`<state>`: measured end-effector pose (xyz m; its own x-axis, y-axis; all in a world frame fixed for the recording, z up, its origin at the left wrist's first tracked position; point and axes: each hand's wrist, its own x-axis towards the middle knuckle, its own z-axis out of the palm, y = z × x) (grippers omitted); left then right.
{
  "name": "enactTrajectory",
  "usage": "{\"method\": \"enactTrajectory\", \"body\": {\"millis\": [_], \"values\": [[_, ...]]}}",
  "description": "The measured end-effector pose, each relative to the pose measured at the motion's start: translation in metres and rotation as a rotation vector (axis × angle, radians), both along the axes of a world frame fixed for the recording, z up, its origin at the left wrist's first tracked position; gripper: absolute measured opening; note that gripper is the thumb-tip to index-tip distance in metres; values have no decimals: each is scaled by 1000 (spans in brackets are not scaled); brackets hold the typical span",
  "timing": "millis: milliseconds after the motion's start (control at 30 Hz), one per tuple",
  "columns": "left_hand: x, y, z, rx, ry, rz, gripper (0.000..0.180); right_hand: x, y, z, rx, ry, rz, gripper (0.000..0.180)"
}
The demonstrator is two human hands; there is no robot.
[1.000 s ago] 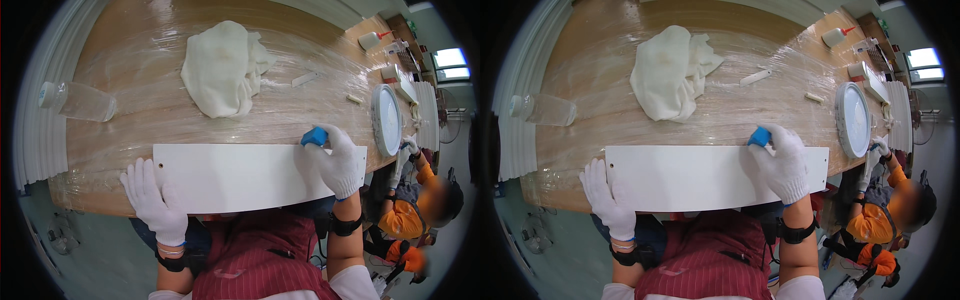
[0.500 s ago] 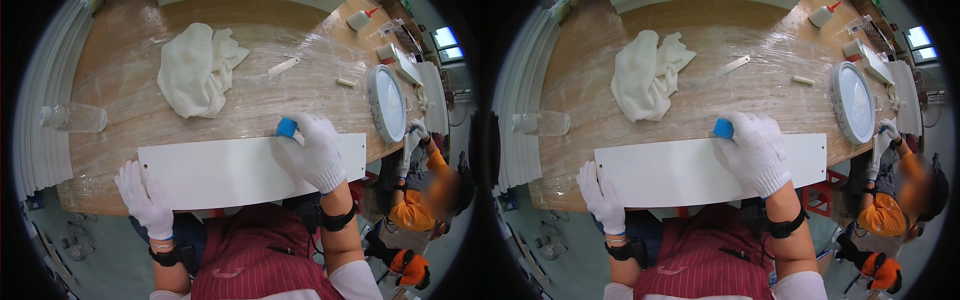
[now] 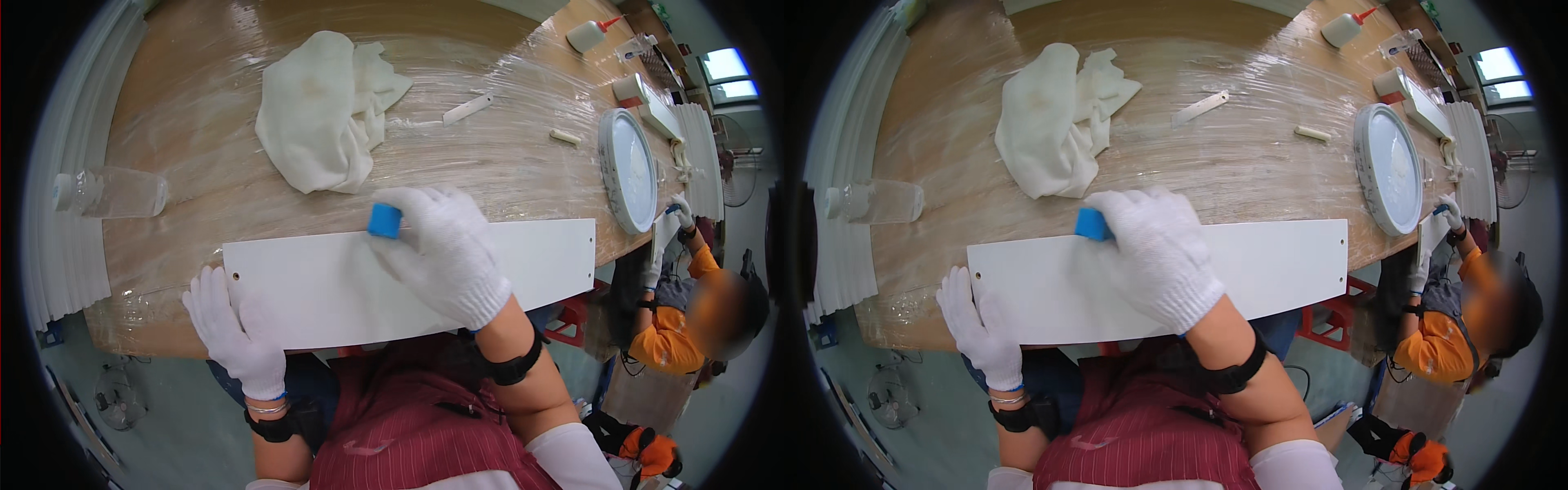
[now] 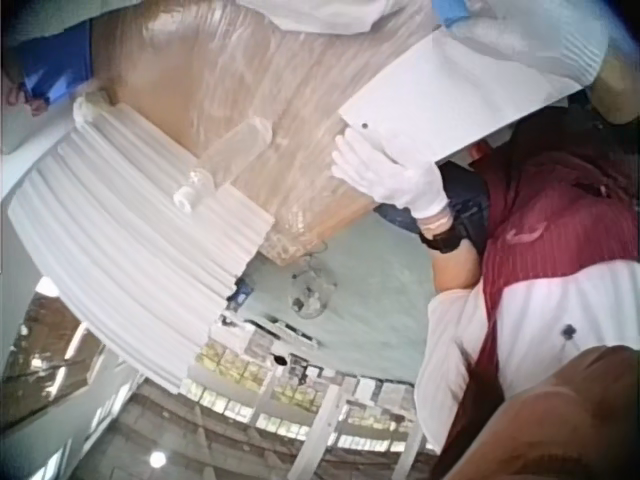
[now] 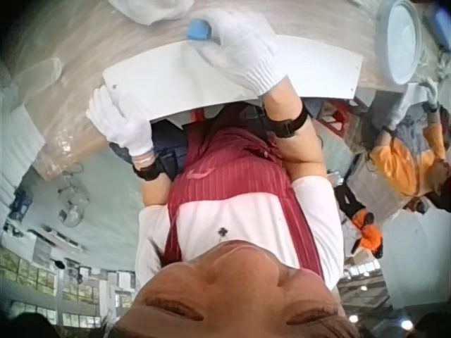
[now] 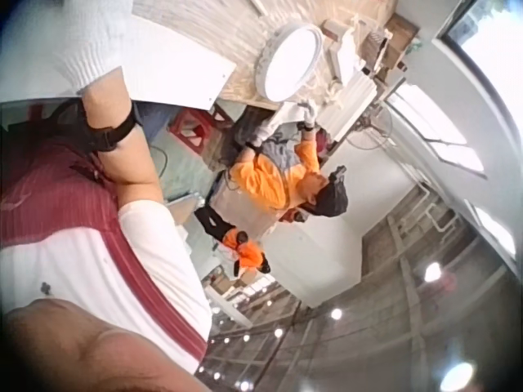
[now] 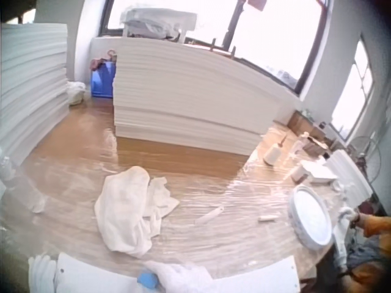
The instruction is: Cleaning and applying adhesive to white wooden boards in a furniture manufacturing facility.
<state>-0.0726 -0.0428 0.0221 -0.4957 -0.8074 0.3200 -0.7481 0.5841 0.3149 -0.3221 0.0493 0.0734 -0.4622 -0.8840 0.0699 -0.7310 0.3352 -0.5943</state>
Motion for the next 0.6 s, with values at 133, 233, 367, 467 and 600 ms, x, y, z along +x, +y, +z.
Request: {"method": "enactTrajectory", "body": {"millis": [133,233,367,467,600], "values": [[2,-1,1,-23,7,-17,39,-3,2,4,38,-28,18,34],[3,-1,0,-27,1,-7,38,-28,34,1,6,87,-68,28],[-2,1,-5,-43,12,-35,36,-76,111,8,92,243,-385,30],[-1,0,-7,-49,39,-61,35,-88,165,15,-89,-74,-707,33],[11,3,-4,7,38,-34,33,-63,195,34,-358,-689,-776,35]]}}
